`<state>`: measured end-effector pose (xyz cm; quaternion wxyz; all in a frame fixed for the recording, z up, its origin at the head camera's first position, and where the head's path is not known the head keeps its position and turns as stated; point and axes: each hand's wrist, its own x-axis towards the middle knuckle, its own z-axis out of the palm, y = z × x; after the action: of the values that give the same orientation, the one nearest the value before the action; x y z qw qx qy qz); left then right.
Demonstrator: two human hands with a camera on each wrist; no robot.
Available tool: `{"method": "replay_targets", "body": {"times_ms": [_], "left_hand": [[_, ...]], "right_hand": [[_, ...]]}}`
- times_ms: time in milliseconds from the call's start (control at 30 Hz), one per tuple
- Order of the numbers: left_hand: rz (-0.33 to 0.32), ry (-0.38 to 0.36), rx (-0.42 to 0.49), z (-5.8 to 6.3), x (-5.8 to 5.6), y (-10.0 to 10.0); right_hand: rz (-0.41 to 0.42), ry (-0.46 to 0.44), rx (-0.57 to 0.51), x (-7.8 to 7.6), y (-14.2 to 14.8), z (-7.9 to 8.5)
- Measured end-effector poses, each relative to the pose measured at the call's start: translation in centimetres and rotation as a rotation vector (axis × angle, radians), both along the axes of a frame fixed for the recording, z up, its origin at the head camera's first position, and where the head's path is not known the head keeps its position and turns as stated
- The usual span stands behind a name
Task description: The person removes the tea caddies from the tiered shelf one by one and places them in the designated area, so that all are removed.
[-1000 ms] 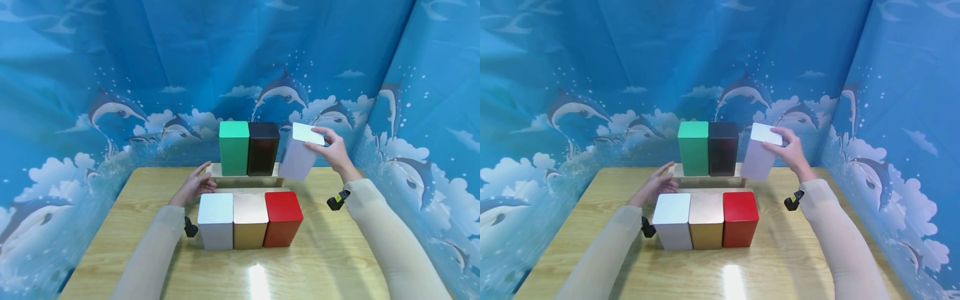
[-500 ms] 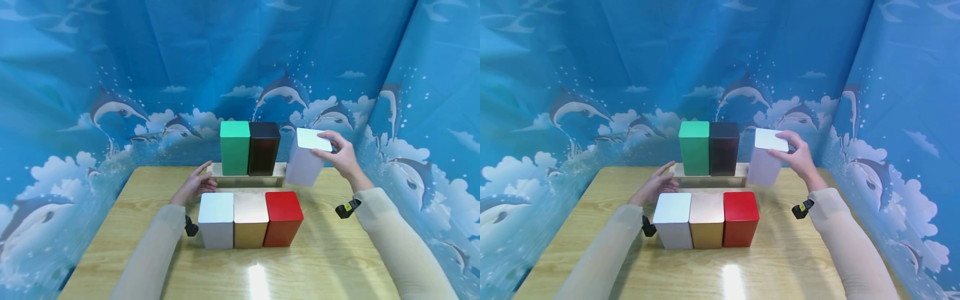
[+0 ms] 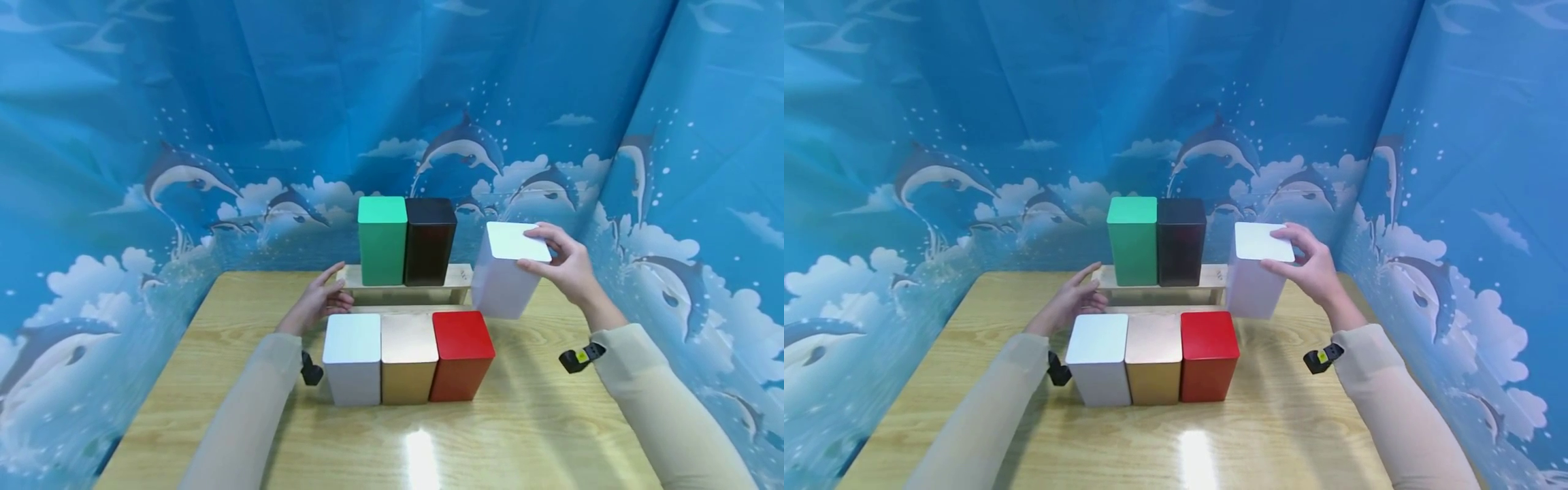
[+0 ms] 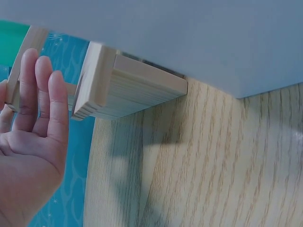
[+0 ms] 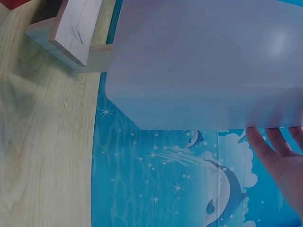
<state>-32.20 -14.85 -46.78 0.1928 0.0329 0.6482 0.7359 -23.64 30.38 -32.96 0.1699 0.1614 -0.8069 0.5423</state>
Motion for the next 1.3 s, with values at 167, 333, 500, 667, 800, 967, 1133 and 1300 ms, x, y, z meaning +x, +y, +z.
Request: {"method": "replay_targets", "body": {"times_ms": [167, 333, 500, 667, 800, 967, 1133, 1300], "left_hand": [[0.005, -0.006, 0.001, -0.1, -0.1, 0.0], [-0.001, 0.003, -0.001, 0.0, -0.1, 0.0], [-0.005, 0.008, 0.002, 0.0, 0.0, 0.0], [-0.011, 0.009, 0.006, 0.1, 0.0, 0.0], [-0.024, 0.015, 0.013, 0.1, 0.0, 0.0], [-0.022, 0.013, 0.017, 0.0, 0.0, 0.0], [-0.014, 0.007, 0.012, 0.1, 0.1, 0.0], [-0.01, -0.007, 0.015, 0.1, 0.0, 0.0]], "right_hand": [[0.058, 0.032, -0.054, 0.8, 0.2, -0.3], [0.069, 0.028, -0.05, 1.7, 0.6, -0.9], [0.046, 0.008, 0.004, 2.6, 0.9, -1.3], [0.069, -0.007, -0.007, 3.6, 1.0, -1.8], [0.078, -0.008, -0.01, 4.3, 1.1, -2.3], [0.083, -0.005, 0.024, 5.0, 1.4, -3.2], [0.101, 0.009, 0.026, 5.5, 1.8, -4.3], [0.139, 0.028, 0.003, 5.9, 2.1, -5.2]]}}
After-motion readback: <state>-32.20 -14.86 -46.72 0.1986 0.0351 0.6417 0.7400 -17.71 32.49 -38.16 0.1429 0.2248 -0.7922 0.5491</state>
